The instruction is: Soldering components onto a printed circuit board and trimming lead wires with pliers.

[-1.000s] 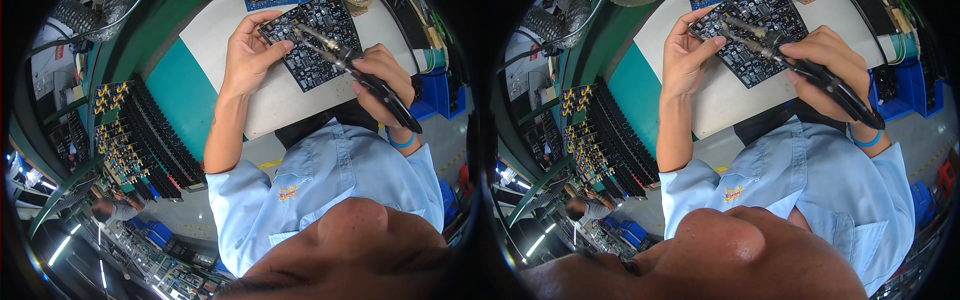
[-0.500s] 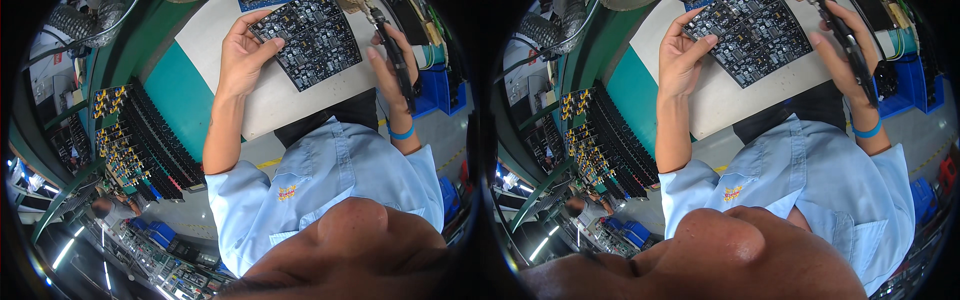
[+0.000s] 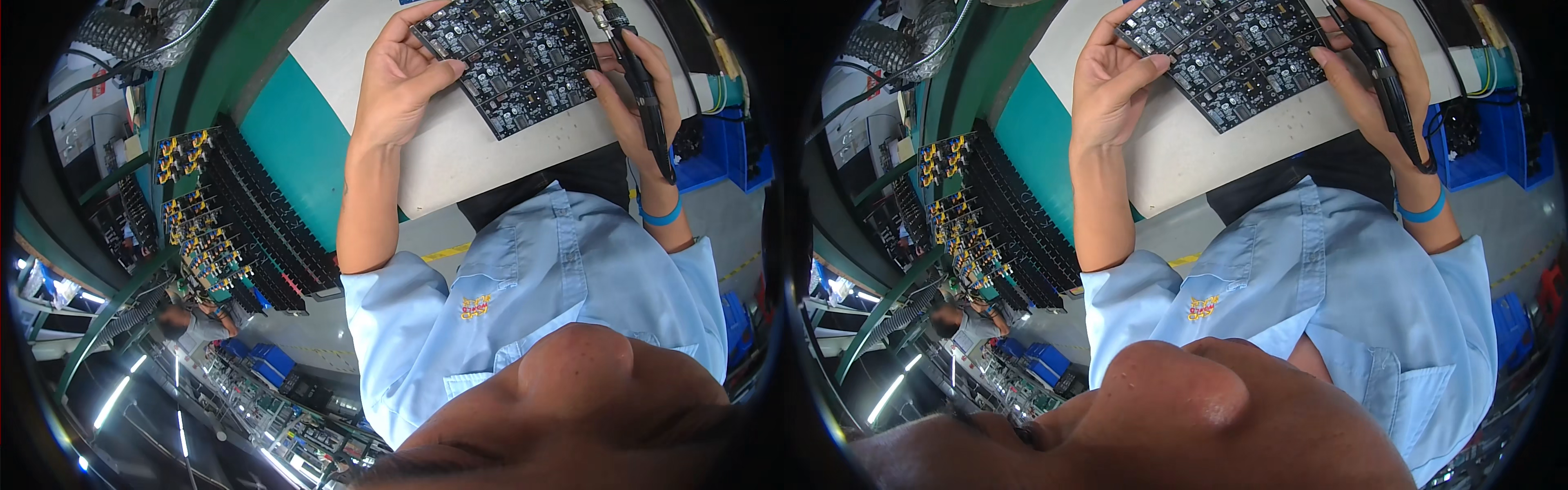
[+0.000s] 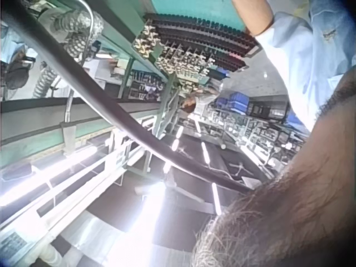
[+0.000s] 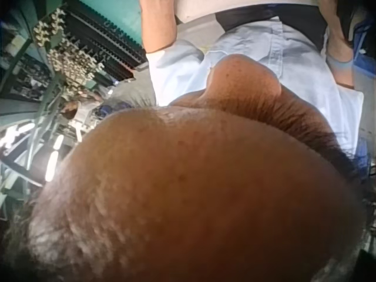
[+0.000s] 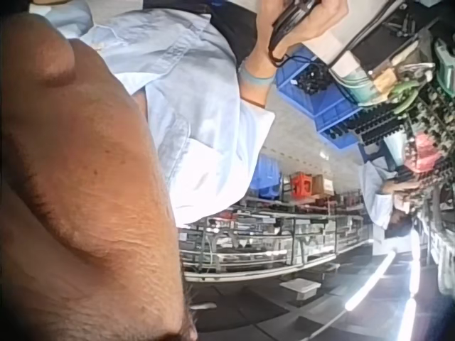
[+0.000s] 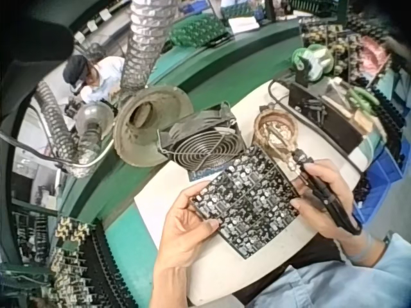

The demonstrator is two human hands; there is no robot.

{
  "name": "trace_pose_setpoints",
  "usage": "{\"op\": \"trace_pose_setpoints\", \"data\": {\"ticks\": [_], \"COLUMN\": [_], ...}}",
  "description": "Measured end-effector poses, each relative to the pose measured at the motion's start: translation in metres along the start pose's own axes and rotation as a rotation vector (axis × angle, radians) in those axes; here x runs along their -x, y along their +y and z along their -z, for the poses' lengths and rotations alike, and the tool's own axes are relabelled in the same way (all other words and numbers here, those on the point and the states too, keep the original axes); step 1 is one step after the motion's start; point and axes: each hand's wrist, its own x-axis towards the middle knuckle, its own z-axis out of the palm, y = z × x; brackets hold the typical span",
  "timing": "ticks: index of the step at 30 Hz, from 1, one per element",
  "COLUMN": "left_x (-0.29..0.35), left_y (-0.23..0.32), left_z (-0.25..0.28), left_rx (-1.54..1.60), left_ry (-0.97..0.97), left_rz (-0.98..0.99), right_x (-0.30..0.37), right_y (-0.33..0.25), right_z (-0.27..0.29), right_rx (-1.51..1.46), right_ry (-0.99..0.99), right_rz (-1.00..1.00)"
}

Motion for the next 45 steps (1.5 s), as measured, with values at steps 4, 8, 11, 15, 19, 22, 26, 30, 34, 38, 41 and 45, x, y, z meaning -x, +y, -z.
{"op": "trace_pose_setpoints", "data": {"ticks": [4,8,11,15,19,22,26,30,34,38,41,45], "left_x": [-0.004,-0.007,-0.009,-0.010,-0.009,-0.009,-0.009,-0.008,-0.008,-0.008,-0.007,-0.006], "left_y": [0.000,-0.001,-0.002,0.000,0.000,-0.003,-0.006,-0.010,-0.012,-0.012,-0.011,-0.008], "left_z": [0.003,0.003,0.003,0.001,-0.002,-0.004,-0.005,-0.006,-0.006,-0.004,-0.001,0.000], "left_rx": [0.015,0.022,0.015,0.017,0.017,0.007,0.009,0.023,0.043,0.069,0.077,0.088], "left_ry": [-0.034,-0.061,-0.047,-0.038,-0.033,-0.026,-0.026,-0.024,-0.024,-0.036,-0.037,-0.041], "left_rz": [0.011,0.010,0.018,0.030,0.036,0.036,0.033,0.031,0.027,0.017,0.020,0.014], "right_x": [0.000,-0.001,-0.003,-0.004,-0.004,-0.001,0.002,0.005,0.005,0.004,0.001,-0.004], "right_y": [0.004,0.012,0.011,0.009,0.009,0.011,0.015,0.017,0.017,0.014,0.004,-0.016], "right_z": [-0.001,0.000,0.000,0.001,0.004,0.005,0.005,0.008,0.009,0.008,0.010,0.015], "right_rx": [-0.009,-0.018,-0.012,-0.007,-0.002,0.003,-0.016,-0.016,-0.010,-0.012,-0.027,-0.132], "right_ry": [0.007,0.006,0.004,0.001,-0.001,-0.005,0.006,0.006,0.000,-0.008,0.056,-0.032], "right_rz": [0.007,0.018,0.026,0.016,0.006,0.006,0.000,-0.011,-0.015,0.001,0.122,0.225]}}
